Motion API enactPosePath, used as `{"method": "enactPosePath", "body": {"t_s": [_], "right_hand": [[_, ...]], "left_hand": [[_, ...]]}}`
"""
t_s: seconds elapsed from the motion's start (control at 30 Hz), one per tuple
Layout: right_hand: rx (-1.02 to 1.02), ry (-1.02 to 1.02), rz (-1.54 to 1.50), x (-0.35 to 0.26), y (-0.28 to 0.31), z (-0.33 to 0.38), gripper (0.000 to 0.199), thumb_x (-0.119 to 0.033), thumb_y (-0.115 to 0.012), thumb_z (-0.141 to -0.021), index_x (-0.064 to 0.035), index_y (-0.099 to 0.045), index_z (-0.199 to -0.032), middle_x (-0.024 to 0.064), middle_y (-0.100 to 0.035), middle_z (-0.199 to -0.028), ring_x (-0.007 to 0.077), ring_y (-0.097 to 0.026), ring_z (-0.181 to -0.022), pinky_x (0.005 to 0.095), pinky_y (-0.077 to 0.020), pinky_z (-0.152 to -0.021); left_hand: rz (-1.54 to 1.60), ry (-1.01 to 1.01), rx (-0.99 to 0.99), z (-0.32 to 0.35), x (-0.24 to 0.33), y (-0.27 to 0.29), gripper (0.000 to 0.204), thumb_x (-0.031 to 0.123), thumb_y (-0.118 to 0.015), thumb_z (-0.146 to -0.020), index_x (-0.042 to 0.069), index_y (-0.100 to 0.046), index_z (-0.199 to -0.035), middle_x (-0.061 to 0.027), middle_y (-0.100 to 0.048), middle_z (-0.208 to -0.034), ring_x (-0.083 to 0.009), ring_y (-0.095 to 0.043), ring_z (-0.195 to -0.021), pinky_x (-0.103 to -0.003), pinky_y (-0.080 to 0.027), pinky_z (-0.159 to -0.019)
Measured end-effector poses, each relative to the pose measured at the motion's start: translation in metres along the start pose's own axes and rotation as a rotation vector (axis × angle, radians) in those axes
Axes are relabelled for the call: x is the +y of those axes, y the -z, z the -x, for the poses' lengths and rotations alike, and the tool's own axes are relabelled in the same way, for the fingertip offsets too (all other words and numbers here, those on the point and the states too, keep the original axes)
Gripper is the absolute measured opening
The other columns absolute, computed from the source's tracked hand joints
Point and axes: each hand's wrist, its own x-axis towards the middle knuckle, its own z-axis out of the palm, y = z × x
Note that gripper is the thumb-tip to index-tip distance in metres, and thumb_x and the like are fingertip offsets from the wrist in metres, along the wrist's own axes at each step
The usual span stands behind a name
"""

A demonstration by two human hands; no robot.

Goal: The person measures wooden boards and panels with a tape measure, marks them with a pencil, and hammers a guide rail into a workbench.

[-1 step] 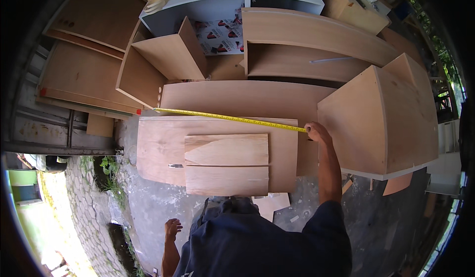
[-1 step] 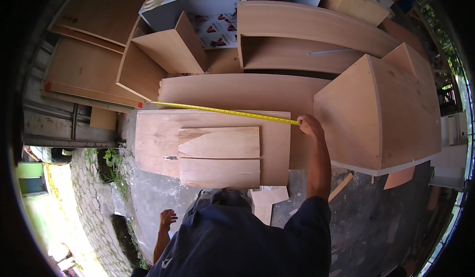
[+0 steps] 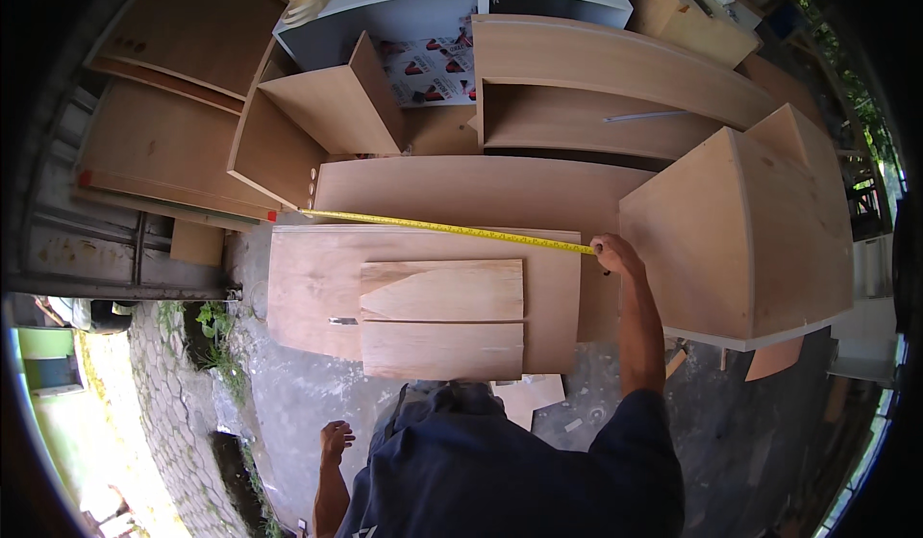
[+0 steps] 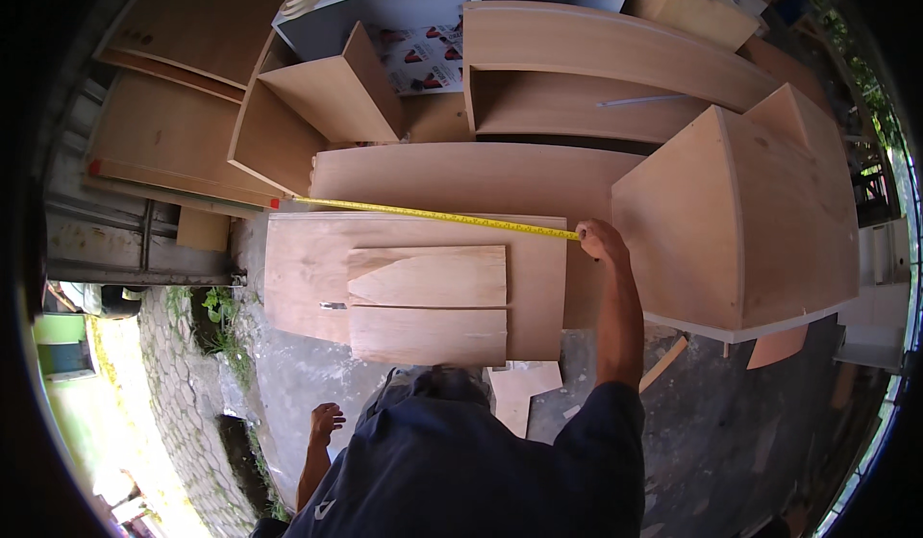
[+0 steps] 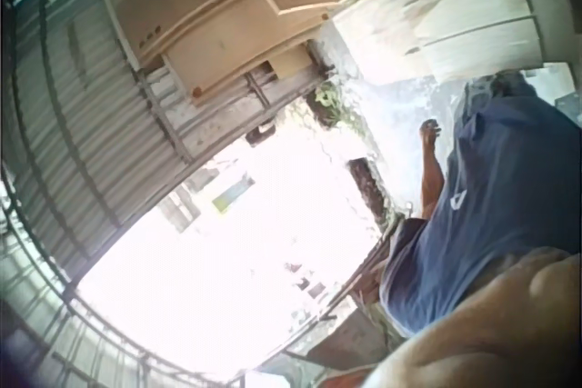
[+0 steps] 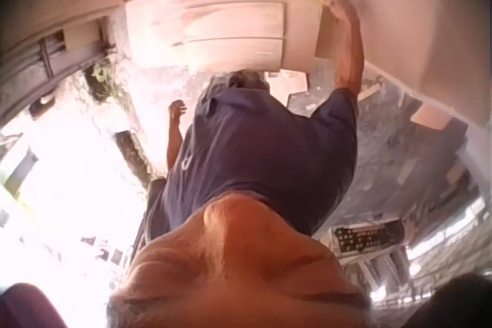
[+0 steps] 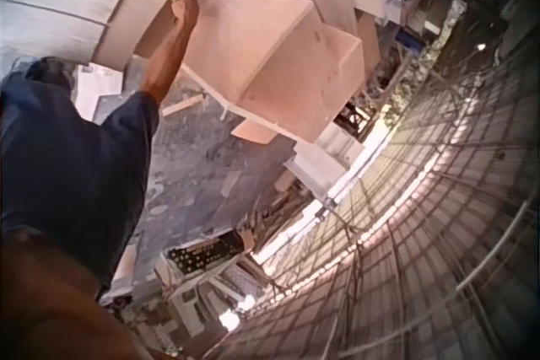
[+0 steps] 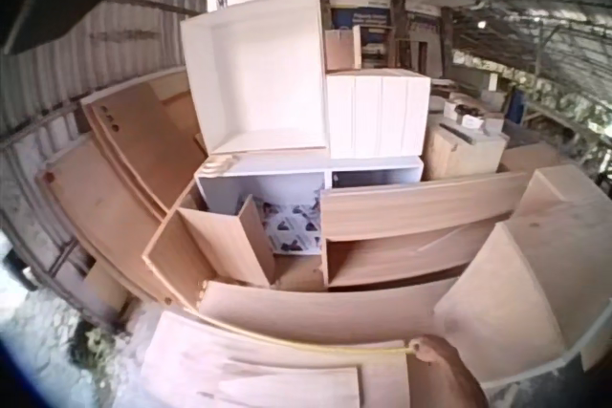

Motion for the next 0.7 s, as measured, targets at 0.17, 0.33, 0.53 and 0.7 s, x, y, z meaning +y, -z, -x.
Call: {"method": "enactPosePath", "body": {"t_s": [0.17, 0.33, 0.53, 0.7], "right_hand": [[-0.078, 0.059, -0.077, -0.043, 0.018, -0.031, 0.017, -0.011, -0.053, -0.082, -0.0073, -0.067, -0.09, 0.0172, -0.067, -0.093, 0.033, -0.064, -0.083, 0.0394, -0.0497, -0.075], [-0.144, 0.129, -0.159, -0.049, 0.013, -0.045, 0.02, -0.016, -0.056, -0.084, -0.0052, -0.069, -0.094, 0.015, -0.067, -0.085, 0.0236, -0.065, -0.077, 0.0359, -0.0499, -0.072], [-0.228, 0.071, -0.048, -0.069, 0.005, -0.044, 0.015, -0.015, -0.058, -0.081, -0.0054, -0.069, -0.086, 0.013, -0.063, -0.073, 0.0198, -0.06, -0.065, 0.0352, -0.0481, -0.064], [-0.196, 0.04, -0.109, -0.051, -0.007, -0.041, 0.014, -0.015, -0.061, -0.078, -0.0084, -0.069, -0.087, 0.0152, -0.067, -0.087, 0.0278, -0.067, -0.078, 0.0361, -0.0508, -0.072]], "left_hand": [[-0.066, -0.164, 0.073, -0.002, 0.052, -0.007, 0.043, 0.022, -0.064, -0.087, -0.004, -0.058, -0.121, -0.0157, -0.068, -0.096, -0.0232, -0.069, -0.078, -0.033, -0.054, -0.064], [-0.038, -0.259, 0.122, 0.001, 0.07, -0.007, 0.044, 0.021, -0.065, -0.086, -0.004, -0.058, -0.122, -0.0166, -0.069, -0.097, -0.0238, -0.07, -0.08, -0.034, -0.054, -0.066], [0.069, -0.072, 0.101, 0.004, 0.021, -0.005, 0.042, 0.018, -0.065, -0.086, -0.005, -0.058, -0.12, -0.0146, -0.068, -0.094, -0.0214, -0.068, -0.074, -0.032, -0.053, -0.059], [0.047, -0.009, 0.071, 0.006, 0.001, -0.001, 0.04, 0.017, -0.064, -0.088, -0.004, -0.056, -0.121, -0.0157, -0.066, -0.096, -0.0233, -0.068, -0.077, -0.034, -0.053, -0.062]]}}
